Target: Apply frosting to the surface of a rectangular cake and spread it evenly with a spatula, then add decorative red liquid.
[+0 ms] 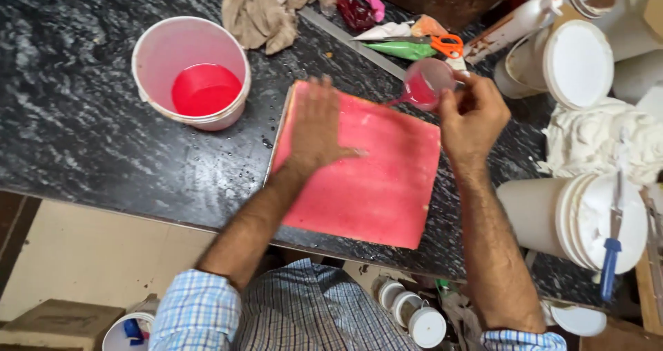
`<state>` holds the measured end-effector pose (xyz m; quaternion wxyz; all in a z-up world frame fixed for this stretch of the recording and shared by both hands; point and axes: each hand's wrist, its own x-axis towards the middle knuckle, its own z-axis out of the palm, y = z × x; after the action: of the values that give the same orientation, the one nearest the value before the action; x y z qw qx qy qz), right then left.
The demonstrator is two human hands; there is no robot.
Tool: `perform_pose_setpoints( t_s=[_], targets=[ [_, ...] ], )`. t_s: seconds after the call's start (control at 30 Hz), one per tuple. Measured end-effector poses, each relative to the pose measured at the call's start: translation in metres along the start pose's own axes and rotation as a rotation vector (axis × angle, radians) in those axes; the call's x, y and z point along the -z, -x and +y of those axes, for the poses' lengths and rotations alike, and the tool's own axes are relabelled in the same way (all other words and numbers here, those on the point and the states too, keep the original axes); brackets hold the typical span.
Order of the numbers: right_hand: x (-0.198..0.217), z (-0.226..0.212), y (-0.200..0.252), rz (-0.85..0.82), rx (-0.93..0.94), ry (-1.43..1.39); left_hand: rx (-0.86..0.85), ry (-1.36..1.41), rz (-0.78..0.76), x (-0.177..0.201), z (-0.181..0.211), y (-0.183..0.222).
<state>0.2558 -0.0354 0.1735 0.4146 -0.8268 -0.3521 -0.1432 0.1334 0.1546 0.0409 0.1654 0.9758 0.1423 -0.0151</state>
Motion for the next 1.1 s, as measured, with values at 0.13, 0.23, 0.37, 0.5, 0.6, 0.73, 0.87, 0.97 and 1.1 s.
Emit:
perform_pose_setpoints(
  t_s=[0.13, 0.23, 0.37, 0.5, 0.6, 0.73, 0.87, 0.97, 1.1],
  targets=[
    [0.036, 0.033, 0.014, 0.044, 0.124, 0.255, -0.221, 0.017, 0.015, -0.042, 0.072, 0.02],
    [0.052, 0.04, 0.025, 0.025, 0.114, 0.318, -0.343, -0.043, -0.111, -0.041, 0.095, 0.045],
    [0.07, 0.045, 0.037, 0.019, -0.052, 0.241, -0.247, -0.025, -0.004, -0.05, 0.077, 0.022],
    [0.081, 0.049, 0.04, 0.009, -0.2, 0.139, -0.023, -0.019, -0.054, -0.018, 0.082, -0.016],
    [0.092, 0.054, 0.05, -0.007, 0.016, 0.276, -0.28, 0.041, 0.106, -0.078, 0.12, -0.005],
    [0.115, 0.054, 0.072, -0.059, 0.15, 0.374, -0.355, -0.008, -0.196, -0.046, 0.157, 0.064],
    [0.115, 0.05, 0.091, -0.114, 0.18, 0.295, -0.235, 0.007, -0.083, -0.063, 0.118, 0.109],
    [0.118, 0.045, 0.104, -0.106, 0.11, 0.238, -0.015, -0.011, 0.009, -0.052, 0.081, 0.125],
    [0.122, 0.037, 0.122, -0.056, 0.092, 0.247, 0.182, -0.023, 0.193, -0.041, 0.034, 0.122]
  ],
)
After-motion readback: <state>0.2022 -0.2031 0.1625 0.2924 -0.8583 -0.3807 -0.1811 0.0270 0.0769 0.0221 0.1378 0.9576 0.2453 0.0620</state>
